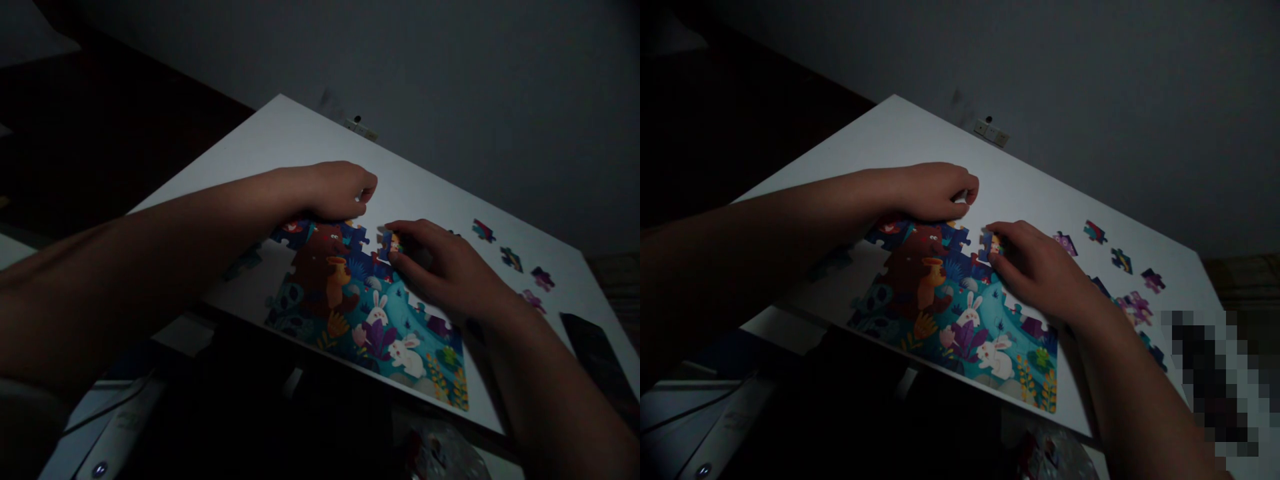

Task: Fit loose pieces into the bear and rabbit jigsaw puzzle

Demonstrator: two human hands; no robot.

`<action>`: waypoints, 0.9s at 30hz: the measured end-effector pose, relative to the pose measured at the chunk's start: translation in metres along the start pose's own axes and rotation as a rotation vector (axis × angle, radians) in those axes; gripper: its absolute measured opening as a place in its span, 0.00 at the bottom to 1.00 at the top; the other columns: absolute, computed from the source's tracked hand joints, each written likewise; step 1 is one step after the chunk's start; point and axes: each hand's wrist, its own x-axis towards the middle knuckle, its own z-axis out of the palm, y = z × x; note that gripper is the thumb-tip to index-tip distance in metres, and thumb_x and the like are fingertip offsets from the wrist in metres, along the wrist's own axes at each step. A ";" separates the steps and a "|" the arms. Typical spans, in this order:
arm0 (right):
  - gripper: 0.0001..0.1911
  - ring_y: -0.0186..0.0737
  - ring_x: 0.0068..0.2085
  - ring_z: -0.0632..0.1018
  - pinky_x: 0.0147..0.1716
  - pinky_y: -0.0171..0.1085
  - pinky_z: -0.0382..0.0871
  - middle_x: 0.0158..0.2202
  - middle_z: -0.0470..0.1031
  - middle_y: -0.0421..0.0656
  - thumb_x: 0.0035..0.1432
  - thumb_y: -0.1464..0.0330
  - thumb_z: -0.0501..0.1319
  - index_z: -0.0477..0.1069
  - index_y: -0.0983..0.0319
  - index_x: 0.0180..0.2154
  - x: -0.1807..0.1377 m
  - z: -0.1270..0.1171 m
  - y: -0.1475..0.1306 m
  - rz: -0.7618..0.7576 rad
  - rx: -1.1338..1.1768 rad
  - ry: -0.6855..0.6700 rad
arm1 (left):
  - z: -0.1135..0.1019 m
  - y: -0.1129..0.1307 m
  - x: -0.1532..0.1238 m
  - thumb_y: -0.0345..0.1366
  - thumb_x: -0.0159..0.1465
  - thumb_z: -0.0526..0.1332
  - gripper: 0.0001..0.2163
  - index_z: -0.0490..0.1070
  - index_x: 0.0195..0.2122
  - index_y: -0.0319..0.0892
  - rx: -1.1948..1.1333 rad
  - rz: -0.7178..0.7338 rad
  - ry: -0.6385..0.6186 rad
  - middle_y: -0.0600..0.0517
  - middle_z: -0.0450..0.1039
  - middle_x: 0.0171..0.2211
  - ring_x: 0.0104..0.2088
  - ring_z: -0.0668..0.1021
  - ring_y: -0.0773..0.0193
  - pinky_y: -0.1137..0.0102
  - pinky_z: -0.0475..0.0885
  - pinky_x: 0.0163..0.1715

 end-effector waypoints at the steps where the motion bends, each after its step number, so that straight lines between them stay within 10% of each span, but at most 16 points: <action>1: 0.23 0.58 0.49 0.83 0.51 0.56 0.79 0.53 0.81 0.52 0.71 0.55 0.61 0.74 0.56 0.62 0.000 0.000 0.000 0.001 0.000 0.000 | 0.000 0.000 0.000 0.37 0.63 0.62 0.16 0.80 0.51 0.45 -0.003 0.000 -0.001 0.45 0.81 0.47 0.48 0.78 0.51 0.61 0.66 0.47; 27: 0.22 0.58 0.49 0.83 0.50 0.57 0.80 0.52 0.81 0.51 0.71 0.56 0.60 0.73 0.55 0.62 0.000 0.000 0.001 -0.005 -0.014 -0.009 | 0.000 0.002 0.000 0.38 0.62 0.62 0.17 0.79 0.52 0.45 0.018 0.009 -0.001 0.43 0.81 0.48 0.49 0.78 0.50 0.60 0.66 0.48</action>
